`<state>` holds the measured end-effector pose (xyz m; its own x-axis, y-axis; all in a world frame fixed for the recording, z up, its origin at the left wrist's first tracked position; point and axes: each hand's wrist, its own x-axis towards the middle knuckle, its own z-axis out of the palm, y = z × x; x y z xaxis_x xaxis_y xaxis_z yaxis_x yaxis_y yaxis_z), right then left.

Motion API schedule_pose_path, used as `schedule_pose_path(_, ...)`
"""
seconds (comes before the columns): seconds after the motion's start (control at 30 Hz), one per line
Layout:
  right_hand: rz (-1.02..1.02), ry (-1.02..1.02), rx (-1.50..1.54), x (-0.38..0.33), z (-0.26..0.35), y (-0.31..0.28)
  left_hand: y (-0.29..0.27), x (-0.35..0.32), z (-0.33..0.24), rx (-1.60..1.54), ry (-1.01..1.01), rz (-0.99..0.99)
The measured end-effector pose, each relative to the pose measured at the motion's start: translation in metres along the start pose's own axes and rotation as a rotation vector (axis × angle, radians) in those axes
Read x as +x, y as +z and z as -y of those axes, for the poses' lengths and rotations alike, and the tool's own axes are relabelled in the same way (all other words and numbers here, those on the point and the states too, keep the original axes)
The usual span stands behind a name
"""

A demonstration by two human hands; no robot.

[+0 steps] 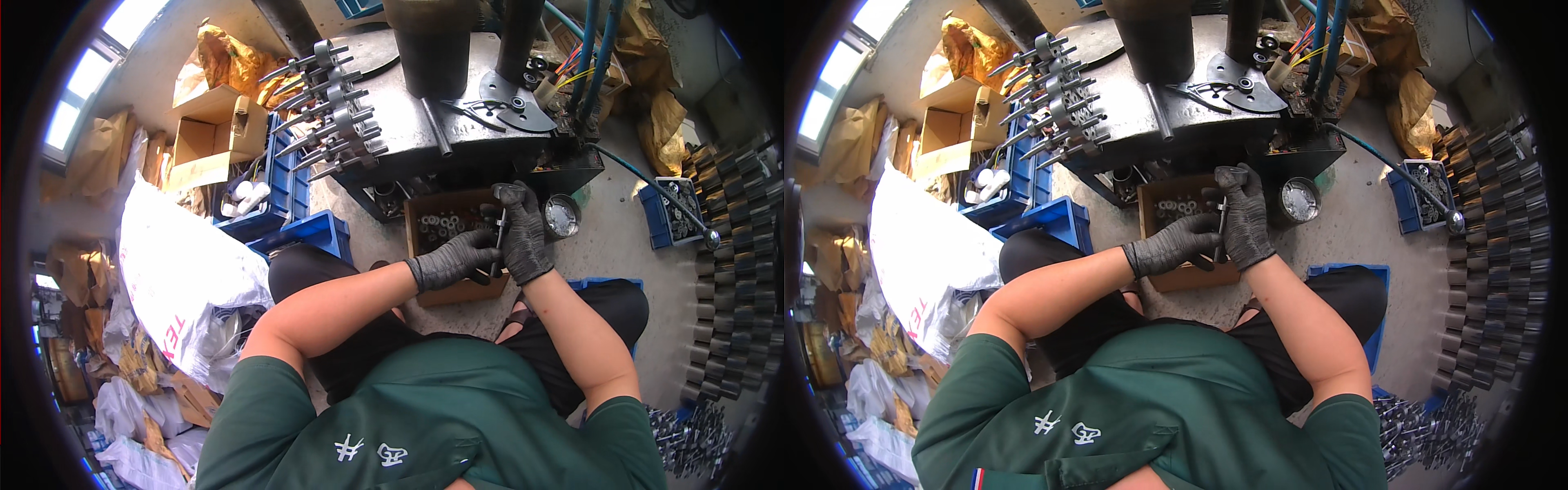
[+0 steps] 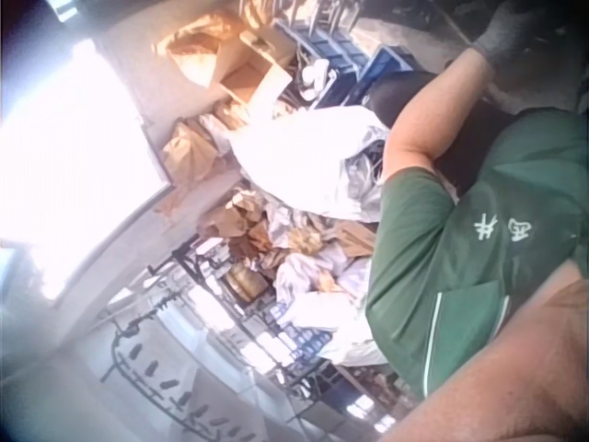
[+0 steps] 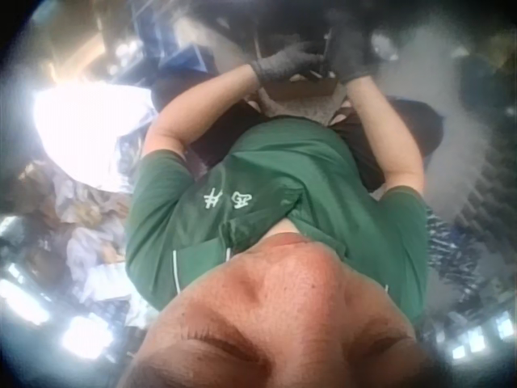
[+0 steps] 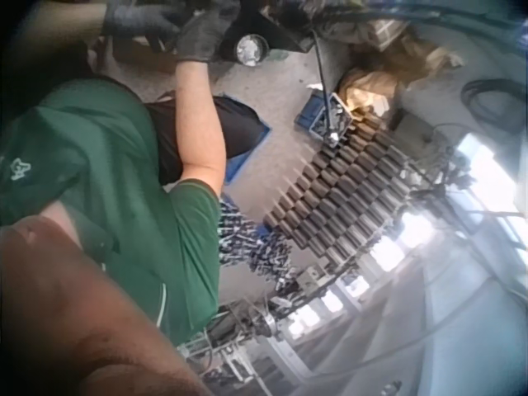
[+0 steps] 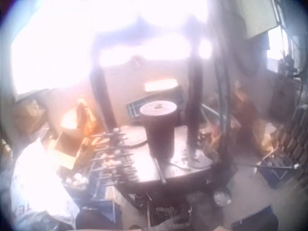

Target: Assembling and inspecting metal components using a manual press in a factory setting.

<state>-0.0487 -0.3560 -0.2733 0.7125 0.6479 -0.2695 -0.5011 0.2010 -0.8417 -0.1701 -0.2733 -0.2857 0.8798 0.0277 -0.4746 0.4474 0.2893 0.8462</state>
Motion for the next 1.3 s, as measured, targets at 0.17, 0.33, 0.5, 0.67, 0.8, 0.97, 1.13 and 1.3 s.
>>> schedule_pose_path(0.17, 0.083, -0.129, -0.128, 0.009, 0.005, 0.002, -0.003, -0.001, 0.012, 0.099, 0.059, -0.035)
schedule_pose_path(0.33, 0.067, -0.504, -0.158, 0.022, 0.060, 0.019, -0.011, 0.004, 0.013, -0.028, 0.035, -0.126)
schedule_pose_path(0.5, 0.108, -0.504, -0.267, 0.035, 0.102, 0.020, -0.026, 0.012, 0.002, -0.372, 0.120, -0.229)
schedule_pose_path(0.67, 0.171, -0.485, -0.508, 0.047, 0.141, 0.052, -0.032, 0.009, -0.017, -0.515, 0.125, -0.240)
schedule_pose_path(0.8, 0.261, -0.475, -0.565, 0.066, 0.175, 0.088, -0.038, 0.006, -0.032, -0.433, 0.177, -0.305)
schedule_pose_path(0.97, 0.317, -0.754, -0.653, 0.109, 0.202, 0.152, -0.061, 0.019, -0.031, -0.319, 0.324, -0.380)
schedule_pose_path(1.13, 0.297, -0.996, -1.152, 0.154, 0.238, 0.206, -0.073, 0.032, -0.033, -0.406, 0.299, -0.384)
schedule_pose_path(1.3, 0.414, -0.743, -1.203, 0.184, 0.237, 0.237, -0.083, 0.040, -0.035, -0.279, 0.317, -0.572)
